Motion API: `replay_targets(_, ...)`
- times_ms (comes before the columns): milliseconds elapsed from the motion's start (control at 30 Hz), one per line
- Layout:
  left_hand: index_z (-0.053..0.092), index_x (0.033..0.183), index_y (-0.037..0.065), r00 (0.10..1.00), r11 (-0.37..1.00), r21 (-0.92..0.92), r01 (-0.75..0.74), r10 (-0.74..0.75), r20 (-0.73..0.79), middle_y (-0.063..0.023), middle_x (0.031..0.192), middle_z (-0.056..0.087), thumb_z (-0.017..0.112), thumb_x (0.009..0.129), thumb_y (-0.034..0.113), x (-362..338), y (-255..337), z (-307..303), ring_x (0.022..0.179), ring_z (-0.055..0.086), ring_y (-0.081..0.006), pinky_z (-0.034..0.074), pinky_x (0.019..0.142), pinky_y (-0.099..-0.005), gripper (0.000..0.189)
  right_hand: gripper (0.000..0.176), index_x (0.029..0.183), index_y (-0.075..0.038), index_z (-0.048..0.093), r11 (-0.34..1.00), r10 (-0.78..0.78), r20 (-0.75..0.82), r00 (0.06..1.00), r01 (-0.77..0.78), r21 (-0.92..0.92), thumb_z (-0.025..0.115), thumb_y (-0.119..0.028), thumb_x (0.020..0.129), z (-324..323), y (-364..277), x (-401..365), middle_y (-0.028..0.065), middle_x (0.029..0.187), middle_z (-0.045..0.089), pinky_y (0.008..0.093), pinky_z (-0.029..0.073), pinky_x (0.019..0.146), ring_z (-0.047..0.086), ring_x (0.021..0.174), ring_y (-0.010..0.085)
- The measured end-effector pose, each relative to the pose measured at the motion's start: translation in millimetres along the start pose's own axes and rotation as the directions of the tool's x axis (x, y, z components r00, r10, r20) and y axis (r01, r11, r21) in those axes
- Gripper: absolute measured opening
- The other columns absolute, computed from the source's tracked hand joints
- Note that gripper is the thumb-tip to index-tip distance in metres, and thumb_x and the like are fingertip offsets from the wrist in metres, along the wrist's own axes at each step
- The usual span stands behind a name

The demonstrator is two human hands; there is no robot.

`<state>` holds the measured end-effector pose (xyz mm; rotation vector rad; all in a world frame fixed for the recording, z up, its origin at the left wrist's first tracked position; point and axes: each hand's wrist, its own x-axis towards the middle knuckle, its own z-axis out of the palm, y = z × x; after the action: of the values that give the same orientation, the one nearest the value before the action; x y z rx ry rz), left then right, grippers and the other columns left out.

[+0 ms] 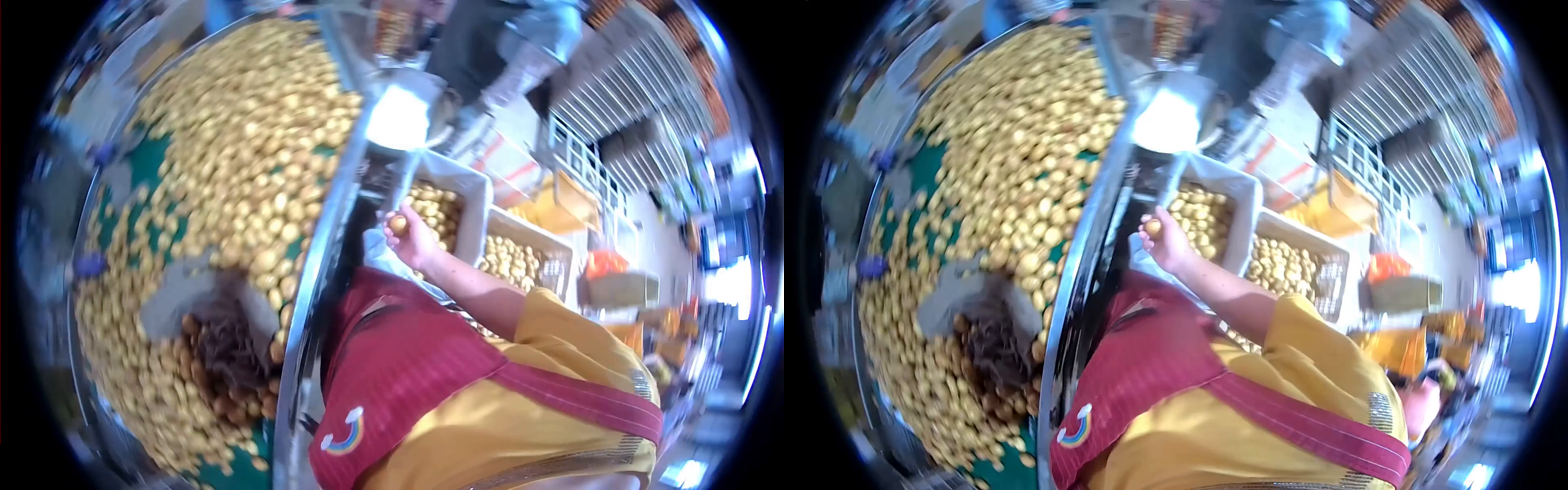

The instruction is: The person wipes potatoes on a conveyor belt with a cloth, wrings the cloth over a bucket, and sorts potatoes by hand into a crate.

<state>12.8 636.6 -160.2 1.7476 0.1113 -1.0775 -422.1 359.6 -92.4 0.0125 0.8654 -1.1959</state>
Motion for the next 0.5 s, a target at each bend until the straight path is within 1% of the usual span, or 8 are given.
replay_targets(33,0.064,0.102,0.005,0.998,0.993,0.114,-0.015,0.008,0.057,-0.0077,0.090,0.063,0.051,0.100,0.026,-8,13,10,0.077,0.060,-0.0197,0.051,0.070,-0.0348,0.025,0.031,0.096,-0.007,0.059,0.987,-0.062,-0.143,0.988,0.082,0.139,0.052,-0.037,0.102,-14,-14,-8,0.0092,0.084,0.060,0.0270,0.044,0.056,0.057,0.072,0.0187)
replay_targets(133,0.064,0.102,0.005,0.971,0.908,0.404,-0.108,0.010,0.238,-0.0073,0.089,0.063,0.051,0.100,0.026,-32,43,41,0.076,0.059,-0.0189,0.050,0.069,-0.0341,0.025,0.020,0.100,-0.006,0.056,0.912,-0.240,-0.329,0.913,0.328,0.245,0.053,-0.026,0.101,-102,-58,-9,0.0098,0.087,0.059,0.0289,0.047,0.061,0.056,0.074,0.0216)
replay_targets(167,0.064,0.101,0.005,0.957,0.864,0.482,-0.144,-0.003,0.291,-0.0071,0.089,0.063,0.051,0.100,0.025,-40,53,48,0.075,0.059,-0.0187,0.050,0.068,-0.0339,0.025,0.017,0.103,-0.006,0.055,0.883,-0.288,-0.395,0.873,0.401,0.244,0.053,-0.023,0.100,-125,-74,-18,0.0098,0.088,0.058,0.0297,0.048,0.063,0.056,0.075,0.0223)
replay_targets(233,0.064,0.101,0.005,0.920,0.776,0.589,-0.228,-0.027,0.392,-0.0069,0.088,0.063,0.051,0.100,0.025,-54,71,62,0.074,0.059,-0.0182,0.050,0.068,-0.0334,0.024,0.018,0.108,-0.006,0.054,0.774,-0.366,-0.581,0.727,0.584,0.243,0.057,-0.023,0.101,-163,-108,-37,0.0081,0.088,0.057,0.0316,0.049,0.066,0.056,0.076,0.0216)
replay_targets(300,0.064,0.100,0.005,0.882,0.687,0.663,-0.297,-0.067,0.465,-0.0066,0.087,0.063,0.050,0.101,0.025,-68,89,67,0.073,0.059,-0.0177,0.050,0.067,-0.0329,0.024,0.023,0.108,-0.008,0.054,0.708,-0.463,-0.644,0.609,0.692,0.146,0.058,-0.029,0.103,-211,-134,-58,0.0066,0.090,0.057,0.0323,0.051,0.064,0.056,0.077,0.0203)
replay_targets(367,0.064,0.100,0.005,0.851,0.611,0.709,-0.353,-0.105,0.515,-0.0063,0.087,0.063,0.050,0.101,0.024,-79,105,66,0.073,0.059,-0.0173,0.050,0.067,-0.0324,0.024,0.030,0.101,-0.009,0.055,0.608,-0.620,-0.601,0.505,0.793,0.041,0.057,-0.039,0.103,-282,-153,-71,0.0069,0.090,0.060,0.0323,0.052,0.067,0.057,0.075,0.0235)
replay_targets(433,0.065,0.099,0.005,0.841,0.556,0.737,-0.384,-0.119,0.528,-0.0061,0.086,0.063,0.050,0.101,0.024,-87,120,58,0.072,0.058,-0.0168,0.049,0.066,-0.0319,0.024,0.029,0.106,-0.009,0.055,0.679,-0.574,-0.645,0.504,0.734,-0.030,0.057,-0.038,0.103,-326,-169,-97,0.0075,0.095,0.059,0.0336,0.052,0.070,0.056,0.080,0.0233)
replay_targets(500,0.065,0.099,0.005,0.833,0.518,0.748,-0.415,-0.116,0.541,-0.0058,0.085,0.063,0.050,0.101,0.024,-94,135,50,0.071,0.058,-0.0163,0.049,0.066,-0.0315,0.024,0.031,0.108,-0.008,0.056,0.643,-0.483,-0.790,0.379,0.765,-0.026,0.055,-0.038,0.104,-302,-177,-124,0.0096,0.107,0.060,0.0329,0.052,0.072,0.056,0.088,0.0223)
